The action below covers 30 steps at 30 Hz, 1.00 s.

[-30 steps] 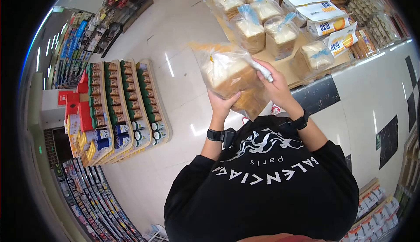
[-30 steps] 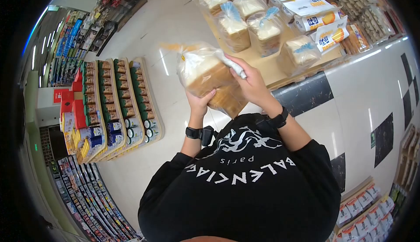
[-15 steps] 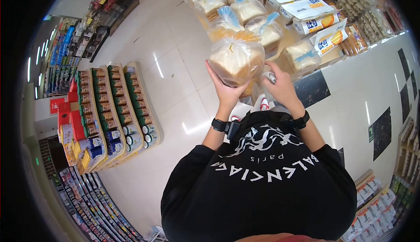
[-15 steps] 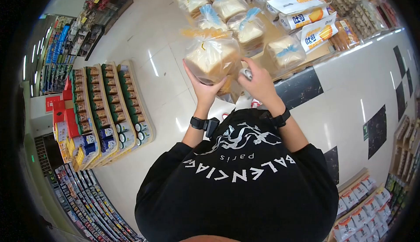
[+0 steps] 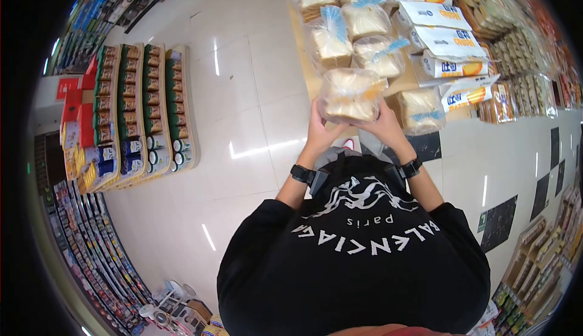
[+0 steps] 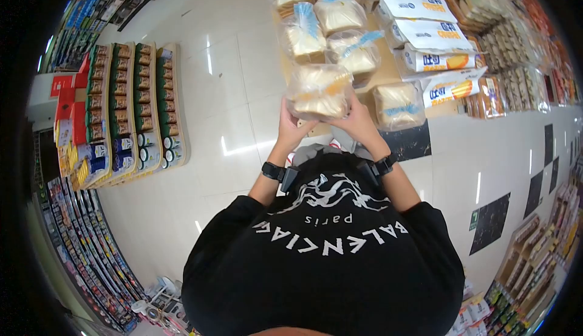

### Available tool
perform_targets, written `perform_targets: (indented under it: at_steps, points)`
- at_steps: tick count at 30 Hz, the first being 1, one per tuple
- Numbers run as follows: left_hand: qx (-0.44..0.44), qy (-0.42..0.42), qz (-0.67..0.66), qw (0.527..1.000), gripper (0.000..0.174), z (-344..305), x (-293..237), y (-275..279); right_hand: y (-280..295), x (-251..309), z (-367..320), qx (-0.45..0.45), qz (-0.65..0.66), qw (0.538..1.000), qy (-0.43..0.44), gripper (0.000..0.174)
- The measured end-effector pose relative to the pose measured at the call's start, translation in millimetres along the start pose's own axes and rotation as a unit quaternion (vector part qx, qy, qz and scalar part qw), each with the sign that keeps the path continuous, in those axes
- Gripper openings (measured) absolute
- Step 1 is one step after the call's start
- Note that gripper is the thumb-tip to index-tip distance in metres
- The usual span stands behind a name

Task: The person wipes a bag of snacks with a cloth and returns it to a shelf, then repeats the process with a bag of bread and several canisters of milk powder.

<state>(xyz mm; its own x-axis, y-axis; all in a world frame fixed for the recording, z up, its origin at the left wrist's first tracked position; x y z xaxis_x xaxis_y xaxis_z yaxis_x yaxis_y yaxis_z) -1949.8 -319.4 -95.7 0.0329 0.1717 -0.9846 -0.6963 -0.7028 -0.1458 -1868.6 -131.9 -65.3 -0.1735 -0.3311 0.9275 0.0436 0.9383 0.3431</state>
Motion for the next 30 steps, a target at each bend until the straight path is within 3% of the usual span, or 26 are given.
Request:
perform_targets:
  at_steps: [3,5,7,11,14,17,19,21,23,24,25,26,27,28,30]
  points:
    - [0.007,0.058,0.046,0.997,0.082,1,11,9,-6,-14,6,0.002,-0.051,0.997,-0.056,0.085]
    - [0.006,0.099,0.093,0.991,0.065,-1,15,10,-8,-34,5,0.042,-0.116,0.987,-0.102,0.076]
    - [-0.001,0.123,0.140,0.983,0.056,0,17,13,-11,-45,5,0.035,-0.088,0.992,-0.085,0.071]
    - [-0.031,0.154,0.111,0.981,0.043,2,28,18,-16,-56,9,0.007,-0.047,0.997,-0.067,0.067]
    - [-0.029,0.149,0.111,0.982,0.040,7,35,26,-19,-61,10,0.004,-0.046,0.997,-0.061,0.065]
    - [-0.033,0.168,0.080,0.982,0.040,1,47,37,-14,-48,10,0.084,-0.191,0.964,-0.165,0.068]
    - [-0.033,0.190,0.053,0.980,0.040,-6,48,42,-8,-32,11,0.117,-0.254,0.944,-0.177,0.065]
    - [0.013,0.192,0.147,0.970,0.042,-10,32,46,-11,-27,13,0.162,-0.280,0.930,-0.173,0.060]
    - [0.066,0.215,0.289,0.931,0.047,-14,6,53,-16,-52,11,0.176,-0.285,0.926,-0.173,0.052]
    - [0.108,0.202,0.336,0.913,0.051,-19,6,56,-20,-38,11,0.229,-0.257,0.922,-0.176,0.052]
    - [0.148,0.190,0.384,0.891,0.056,-23,8,64,-28,-23,6,0.253,-0.209,0.937,-0.122,0.055]
    - [0.160,0.169,0.405,0.884,0.057,-32,3,74,-38,-54,3,0.236,-0.244,0.939,0.053,0.057]
    - [0.171,0.150,0.426,0.876,0.057,-45,-1,83,-47,-57,-3,0.269,-0.283,0.920,-0.022,0.051]
    - [0.183,0.135,0.445,0.866,0.058,-61,-4,93,-60,-37,-4,0.373,-0.327,0.841,-0.216,0.050]
    - [0.151,0.122,0.473,0.860,0.051,-97,-2,119,-95,-4,-13,0.344,-0.264,0.891,-0.138,0.051]
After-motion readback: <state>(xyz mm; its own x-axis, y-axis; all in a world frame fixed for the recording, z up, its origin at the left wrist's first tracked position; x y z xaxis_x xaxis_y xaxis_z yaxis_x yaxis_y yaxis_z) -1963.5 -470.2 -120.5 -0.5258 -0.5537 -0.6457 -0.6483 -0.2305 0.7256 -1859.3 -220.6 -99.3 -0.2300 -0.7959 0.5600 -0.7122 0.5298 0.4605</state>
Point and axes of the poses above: each hand's wrist, its own z-axis towards the middle knuckle, its own y-axis out of the back of the hand, x = y × z, the point moved 3 cm from there along z, towards the middle knuckle, and after that the axes turned 11 degrees about x, right-handed, at the moved point
